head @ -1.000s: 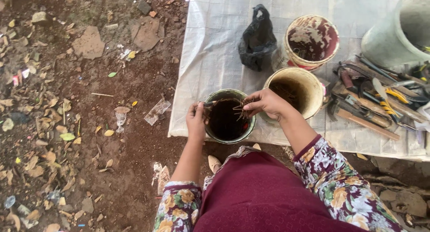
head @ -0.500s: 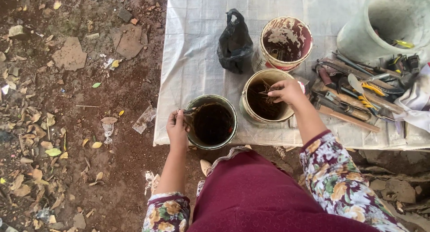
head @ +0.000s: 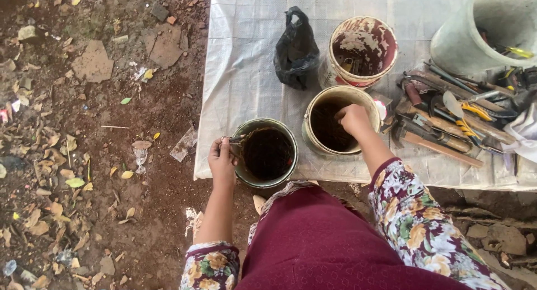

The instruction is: Cleaning or sorting small metal or mechanical parts in a container filled with liquid.

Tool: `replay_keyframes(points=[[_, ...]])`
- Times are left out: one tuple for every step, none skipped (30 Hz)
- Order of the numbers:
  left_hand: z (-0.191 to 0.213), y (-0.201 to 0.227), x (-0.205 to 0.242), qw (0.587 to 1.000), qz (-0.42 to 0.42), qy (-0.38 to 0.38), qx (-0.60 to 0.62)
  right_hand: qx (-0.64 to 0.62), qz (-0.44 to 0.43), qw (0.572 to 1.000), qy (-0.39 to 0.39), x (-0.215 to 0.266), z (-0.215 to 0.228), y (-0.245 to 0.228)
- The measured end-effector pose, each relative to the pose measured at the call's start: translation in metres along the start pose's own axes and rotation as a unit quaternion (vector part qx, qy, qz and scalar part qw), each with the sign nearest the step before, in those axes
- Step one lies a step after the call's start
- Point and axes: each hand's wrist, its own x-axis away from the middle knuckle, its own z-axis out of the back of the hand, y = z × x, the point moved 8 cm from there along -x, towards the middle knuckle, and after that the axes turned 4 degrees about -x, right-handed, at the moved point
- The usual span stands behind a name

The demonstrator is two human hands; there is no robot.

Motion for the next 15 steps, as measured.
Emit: replay_keyframes(points=[[0.000,-0.001,-0.001,1.000,-0.001,0.003,0.000,0.001,0.002,1.000,-0.002,-0.005,-0.007,0.006],[0.001,-0.003,-0.002,1.000,0.003,0.005,0.003,0.047,0.004,0.999,0.001,-0.009,-0.013,0.012],[0.002,-0.005,-0.002,1.000,0.006,0.007,0.005,0.094,0.006,0.996,0.003,-0.013,-0.020,0.018],[0.004,-0.008,-0.003,1.000,0.006,0.011,0.005,0.095,0.008,0.995,0.000,-0.012,-0.022,0.015],[0.004,-0.010,-0.005,1.000,0.000,0.003,0.002,0.123,-0.007,0.992,0.008,-0.010,-0.022,0.014],[0.004,-0.011,-0.006,1.000,-0.007,-0.004,0.000,0.150,-0.021,0.988,0.016,-0.009,-0.021,0.012],[0.004,-0.011,-0.005,1.000,-0.009,0.001,0.000,0.151,-0.016,0.988,0.013,0.001,-0.013,-0.005],[0.003,-0.011,-0.005,1.000,-0.003,-0.003,0.011,0.149,0.013,0.988,0.029,0.011,-0.001,-0.028],[0.001,-0.012,-0.005,1.000,0.003,-0.008,0.021,0.147,0.042,0.987,0.045,0.021,0.011,-0.050],[0.002,-0.011,-0.005,1.000,0.002,-0.004,0.023,0.149,0.046,0.987,0.043,0.039,0.024,-0.082],[0.001,-0.011,-0.004,1.000,-0.001,-0.015,0.027,0.072,0.140,0.984,0.083,0.061,0.043,-0.128],[-0.001,-0.010,-0.004,0.999,-0.003,-0.027,0.032,-0.005,0.231,0.965,0.121,0.085,0.065,-0.171],[-0.001,-0.009,-0.005,0.999,-0.005,-0.023,0.034,-0.004,0.235,0.965,0.119,0.096,0.067,-0.198],[-0.002,-0.009,-0.005,0.999,-0.005,-0.026,0.031,-0.037,0.252,0.966,0.049,0.108,0.059,-0.225],[-0.003,-0.009,-0.005,0.999,-0.004,-0.029,0.027,-0.070,0.267,0.961,-0.020,0.122,0.051,-0.252]])
